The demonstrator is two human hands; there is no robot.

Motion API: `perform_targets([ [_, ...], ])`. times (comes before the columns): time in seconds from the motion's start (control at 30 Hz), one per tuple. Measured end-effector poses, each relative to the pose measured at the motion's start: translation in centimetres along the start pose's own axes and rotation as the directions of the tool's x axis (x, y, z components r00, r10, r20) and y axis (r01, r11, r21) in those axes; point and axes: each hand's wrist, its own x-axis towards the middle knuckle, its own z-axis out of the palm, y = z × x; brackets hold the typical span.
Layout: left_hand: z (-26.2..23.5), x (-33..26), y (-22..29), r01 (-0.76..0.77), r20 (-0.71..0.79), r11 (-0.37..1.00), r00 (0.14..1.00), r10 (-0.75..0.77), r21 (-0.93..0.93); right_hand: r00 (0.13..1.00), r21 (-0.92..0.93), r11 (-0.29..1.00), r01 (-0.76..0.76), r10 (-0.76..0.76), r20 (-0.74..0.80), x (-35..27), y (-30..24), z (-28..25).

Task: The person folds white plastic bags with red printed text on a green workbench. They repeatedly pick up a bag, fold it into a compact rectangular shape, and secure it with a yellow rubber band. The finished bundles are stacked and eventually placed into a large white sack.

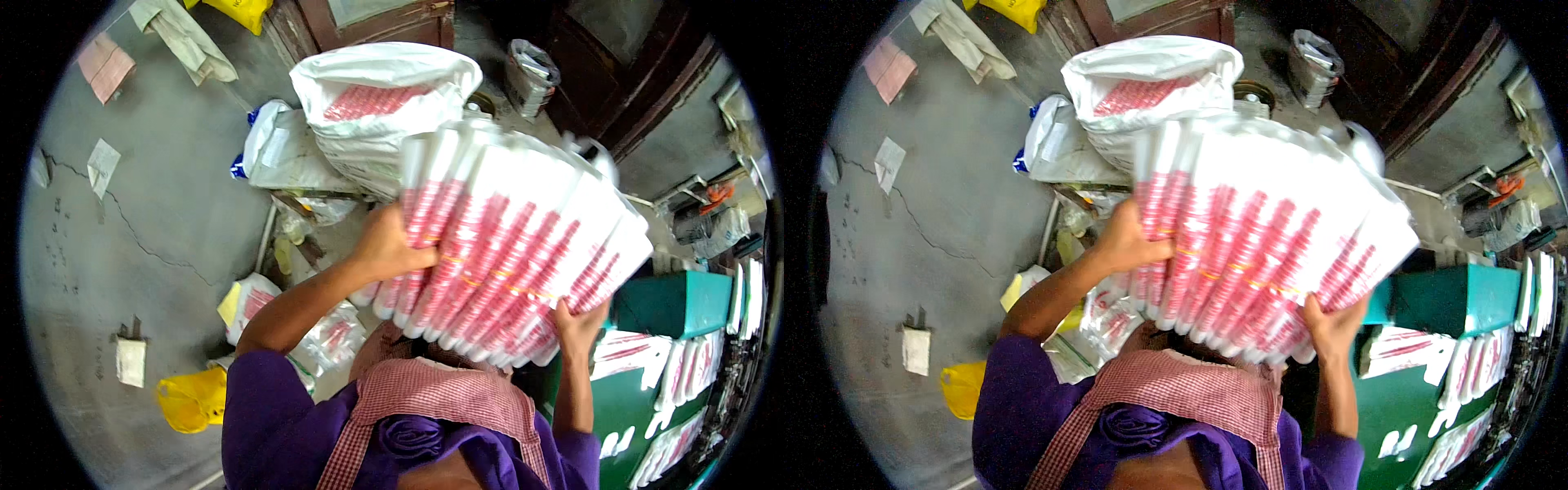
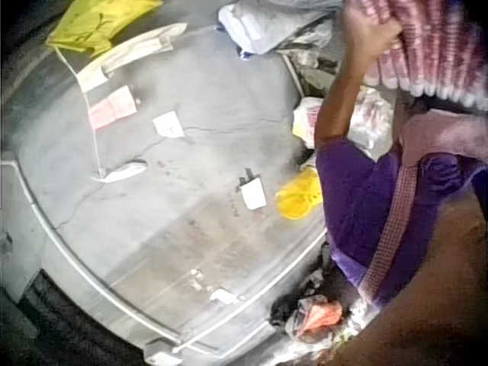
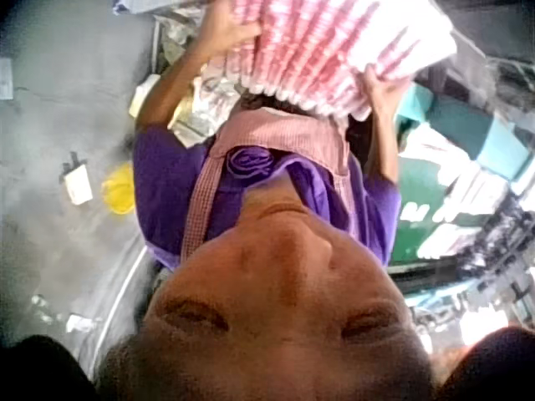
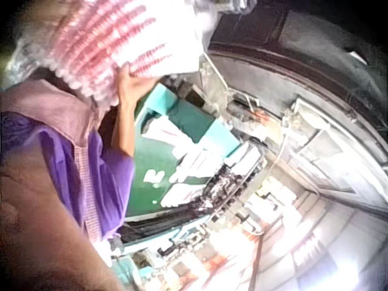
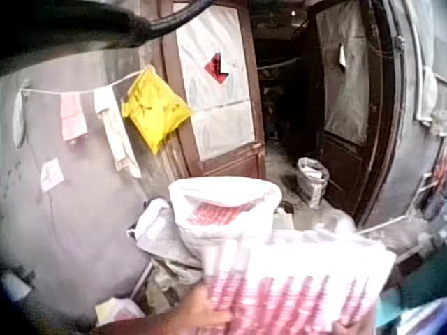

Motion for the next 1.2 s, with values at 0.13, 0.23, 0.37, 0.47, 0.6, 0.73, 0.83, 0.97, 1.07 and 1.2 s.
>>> perform_targets([
  [0.13,0.5,-4.5,2.8,0.168,-0.189,0.986,0.969,-0.161,0.019,0.953,0.216,0.976,0.036,-0.098,0.287,3.5,-0.5,-0.5],
  [0.23,8.0,-10.6,2.8,0.282,-0.263,0.945,0.911,-0.317,-0.165,0.831,0.113,0.959,0.262,-0.283,0.478,4.4,5.3,-4.8],
  [0.37,-2.5,-3.2,-1.1,0.205,-0.280,0.949,0.921,-0.269,-0.240,0.814,0.032,0.981,0.193,-0.178,0.553,10.7,-1.1,6.1],
  [0.47,-1.9,-1.2,-2.1,0.381,-0.082,0.893,0.909,-0.410,-0.239,0.784,-0.074,0.990,0.116,-0.046,0.619,10.9,0.9,6.2],
  [0.6,-1.3,4.2,-6.9,0.462,0.199,0.878,0.879,-0.433,-0.128,0.741,0.078,0.981,-0.175,0.079,0.667,10.6,6.4,6.4],
  [0.73,-1.2,11.2,-9.2,0.433,0.342,0.887,0.867,-0.363,-0.158,0.807,-0.042,0.985,-0.167,0.161,0.568,13.2,8.6,8.8],
  [0.83,-3.5,17.1,-12.8,0.326,0.360,0.934,0.897,-0.257,-0.146,0.775,-0.060,0.951,-0.305,0.284,0.565,16.9,3.4,10.7],
  [0.97,-3.3,25.0,-20.6,0.115,0.429,0.981,0.887,-0.171,0.155,0.864,0.045,0.987,-0.151,0.110,0.491,17.7,5.1,14.0],
  [1.07,-3.2,23.0,-27.8,-0.099,0.370,0.960,0.929,-0.005,0.262,0.804,-0.280,0.917,-0.283,0.386,0.451,18.7,2.1,15.3],
  [1.2,-7.7,24.9,-17.7,-0.353,0.595,0.790,0.803,-0.018,0.501,0.834,-0.381,0.866,-0.325,0.452,0.317,18.6,1.1,15.8],
])
